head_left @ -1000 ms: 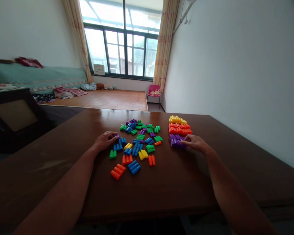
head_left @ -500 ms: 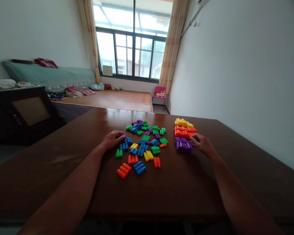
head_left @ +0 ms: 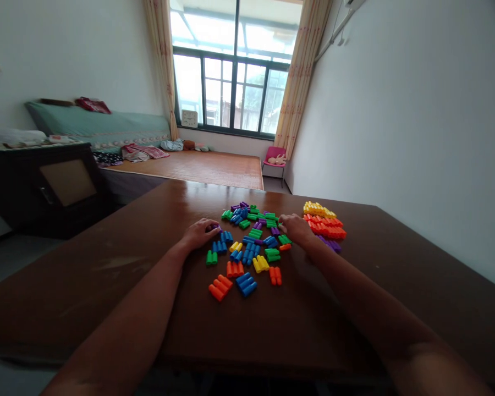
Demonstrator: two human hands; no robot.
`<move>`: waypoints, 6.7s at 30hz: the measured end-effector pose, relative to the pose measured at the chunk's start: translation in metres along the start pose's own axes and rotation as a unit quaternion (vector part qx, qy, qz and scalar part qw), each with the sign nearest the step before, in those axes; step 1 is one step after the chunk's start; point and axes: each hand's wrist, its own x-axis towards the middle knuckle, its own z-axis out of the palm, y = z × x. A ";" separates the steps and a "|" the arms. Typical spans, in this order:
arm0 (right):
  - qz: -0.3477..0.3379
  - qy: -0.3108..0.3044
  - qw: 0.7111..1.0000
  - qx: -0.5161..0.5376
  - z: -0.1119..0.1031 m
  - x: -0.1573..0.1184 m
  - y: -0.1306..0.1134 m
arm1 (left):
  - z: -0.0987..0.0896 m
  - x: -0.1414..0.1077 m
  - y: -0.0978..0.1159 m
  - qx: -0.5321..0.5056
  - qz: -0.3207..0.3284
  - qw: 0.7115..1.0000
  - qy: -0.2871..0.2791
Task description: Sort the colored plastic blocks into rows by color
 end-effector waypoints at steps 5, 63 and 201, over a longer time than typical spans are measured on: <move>0.034 -0.084 0.993 0.073 0.007 0.012 -0.009 | -0.001 0.001 0.001 0.008 -0.006 1.000 -0.002; -0.122 0.014 0.897 0.425 0.009 -0.005 -0.034 | 0.000 0.002 0.000 0.007 0.003 1.000 -0.003; -0.170 0.123 0.826 0.523 0.007 -0.078 -0.040 | 0.010 -0.030 0.110 -0.362 0.167 0.902 -0.167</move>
